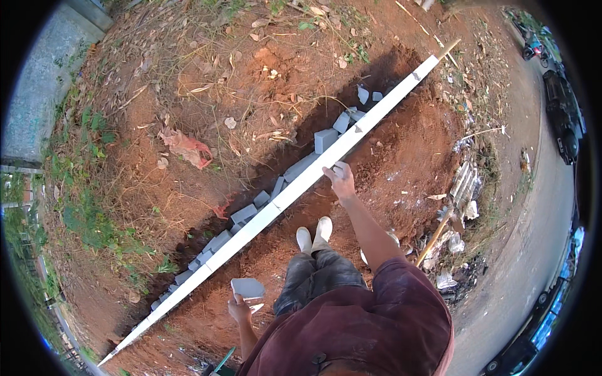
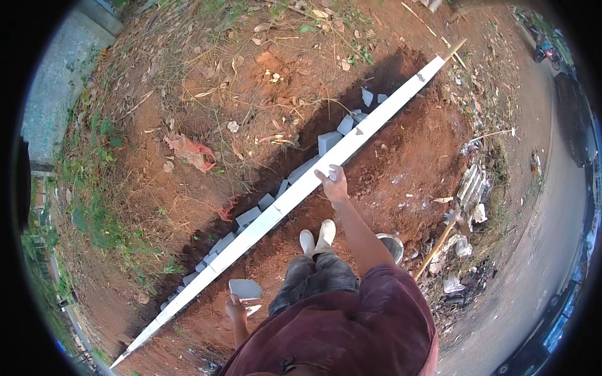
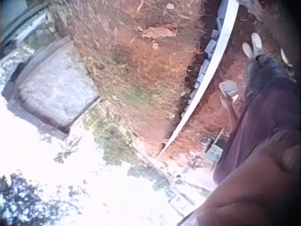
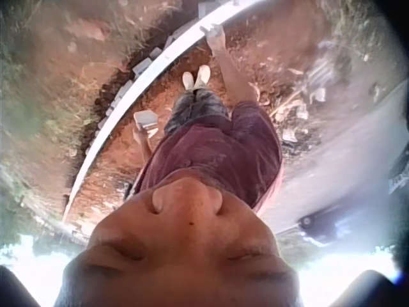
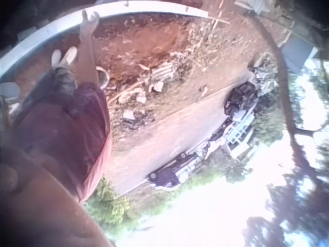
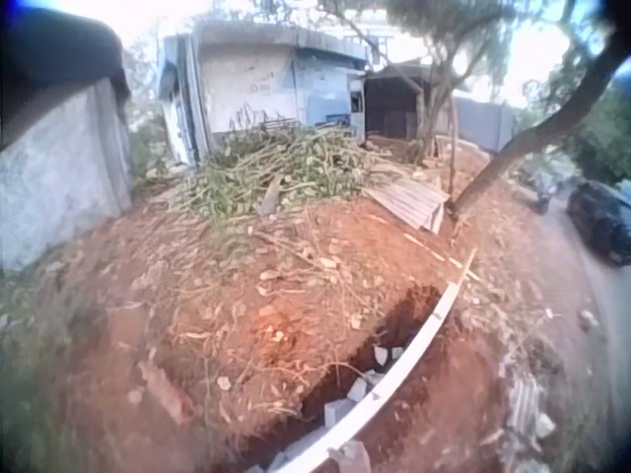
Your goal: The person picks up white stones from a green wheelbarrow and places them into a narrow trench alongside a white border. The person repeatedly walks back and forth between the wheelbarrow and the trench to continue placing the stones.
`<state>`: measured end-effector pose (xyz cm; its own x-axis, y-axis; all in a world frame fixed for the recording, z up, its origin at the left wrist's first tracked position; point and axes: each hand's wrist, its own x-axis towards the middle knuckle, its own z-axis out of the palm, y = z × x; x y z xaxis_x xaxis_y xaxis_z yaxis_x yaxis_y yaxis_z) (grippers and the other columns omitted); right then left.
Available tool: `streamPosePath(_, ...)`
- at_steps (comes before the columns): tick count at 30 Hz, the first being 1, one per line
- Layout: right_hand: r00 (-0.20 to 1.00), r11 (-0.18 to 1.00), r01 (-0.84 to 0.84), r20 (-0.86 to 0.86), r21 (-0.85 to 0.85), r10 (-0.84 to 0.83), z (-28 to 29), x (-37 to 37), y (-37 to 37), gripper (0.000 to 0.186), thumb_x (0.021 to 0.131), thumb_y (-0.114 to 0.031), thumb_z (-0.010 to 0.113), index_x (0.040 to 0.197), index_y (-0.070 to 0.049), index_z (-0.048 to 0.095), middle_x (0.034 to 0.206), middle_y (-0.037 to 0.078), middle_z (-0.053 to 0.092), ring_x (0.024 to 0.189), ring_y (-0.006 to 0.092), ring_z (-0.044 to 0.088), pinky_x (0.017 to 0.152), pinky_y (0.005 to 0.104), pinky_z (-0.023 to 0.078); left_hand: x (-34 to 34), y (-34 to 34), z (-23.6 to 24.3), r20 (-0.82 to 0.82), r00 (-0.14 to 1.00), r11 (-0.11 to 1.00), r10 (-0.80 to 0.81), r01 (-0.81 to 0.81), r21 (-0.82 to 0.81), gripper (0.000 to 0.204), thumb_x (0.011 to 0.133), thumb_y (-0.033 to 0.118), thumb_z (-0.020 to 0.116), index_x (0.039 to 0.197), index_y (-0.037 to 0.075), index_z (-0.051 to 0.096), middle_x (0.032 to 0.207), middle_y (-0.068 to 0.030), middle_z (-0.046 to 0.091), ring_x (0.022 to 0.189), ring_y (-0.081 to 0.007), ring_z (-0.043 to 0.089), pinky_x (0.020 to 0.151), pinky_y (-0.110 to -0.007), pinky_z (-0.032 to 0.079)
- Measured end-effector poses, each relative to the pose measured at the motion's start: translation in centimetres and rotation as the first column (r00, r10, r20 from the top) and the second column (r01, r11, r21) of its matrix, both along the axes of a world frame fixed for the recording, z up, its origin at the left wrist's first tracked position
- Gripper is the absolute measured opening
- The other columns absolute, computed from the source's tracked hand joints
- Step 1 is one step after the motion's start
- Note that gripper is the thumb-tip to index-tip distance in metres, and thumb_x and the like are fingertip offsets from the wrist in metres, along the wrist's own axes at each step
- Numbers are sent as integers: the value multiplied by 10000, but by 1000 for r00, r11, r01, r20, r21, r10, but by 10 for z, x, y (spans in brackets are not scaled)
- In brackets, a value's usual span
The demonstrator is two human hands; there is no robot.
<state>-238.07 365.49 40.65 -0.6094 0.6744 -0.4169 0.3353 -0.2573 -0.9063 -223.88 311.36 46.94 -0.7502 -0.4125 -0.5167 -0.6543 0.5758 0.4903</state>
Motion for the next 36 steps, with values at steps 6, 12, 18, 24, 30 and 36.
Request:
streamPosePath(6,852,976,-186,476,-116,219,-17,180,-38,577,823,-356,831,1239,-4,639,1183,188,694,1118,278,656,976,385,507,-64,84,-25,-142,978,976,-153,172,131,491,1028,402,501,966,-50,685,784,-138,691,669,-230,698,486,-389,574)
streamPosePath(12,814,971,195,575,-138,-82,36,311,2,375,877,-346,763,1117,-68,685,955,14,649,855,187,609,812,407,523,-204,322,-25,-165,966,785,-199,258,563,491,984,405,519,1072,-53,672,858,-171,692,784,-250,711,546,-388,603)
streamPosePath(18,825,883,470,367,-20,-431,70,346,0,355,881,-313,770,1117,-75,651,944,-3,622,883,139,574,727,385,496,-328,558,79,120,900,394,-419,61,917,997,892,741,555,1606,134,216,1658,-203,161,1509,-401,229,1017,-750,391)
streamPosePath(24,797,856,516,374,-17,-474,47,378,-69,291,896,-333,756,1055,-106,668,923,-20,623,833,144,563,699,369,469,-299,578,36,-80,688,307,-722,421,853,1027,892,785,486,1600,99,198,1658,-176,145,1498,-392,185,1076,-671,307)
streamPosePath(30,510,880,435,753,191,-416,-6,446,-200,413,702,-317,889,907,-11,700,825,77,694,751,234,648,751,375,534,-174,450,-48,150,601,569,-785,604,558,781,961,679,484,1373,20,561,1344,-222,599,1178,-375,617,907,-505,558)
streamPosePath(36,365,816,542,819,200,-443,-46,502,-404,463,665,-375,891,887,-7,718,895,151,742,887,300,710,829,413,543,-87,322,-141,298,118,222,-947,912,346,664,942,606,556,1094,-20,715,1086,-235,719,1065,-336,691,862,-451,528)
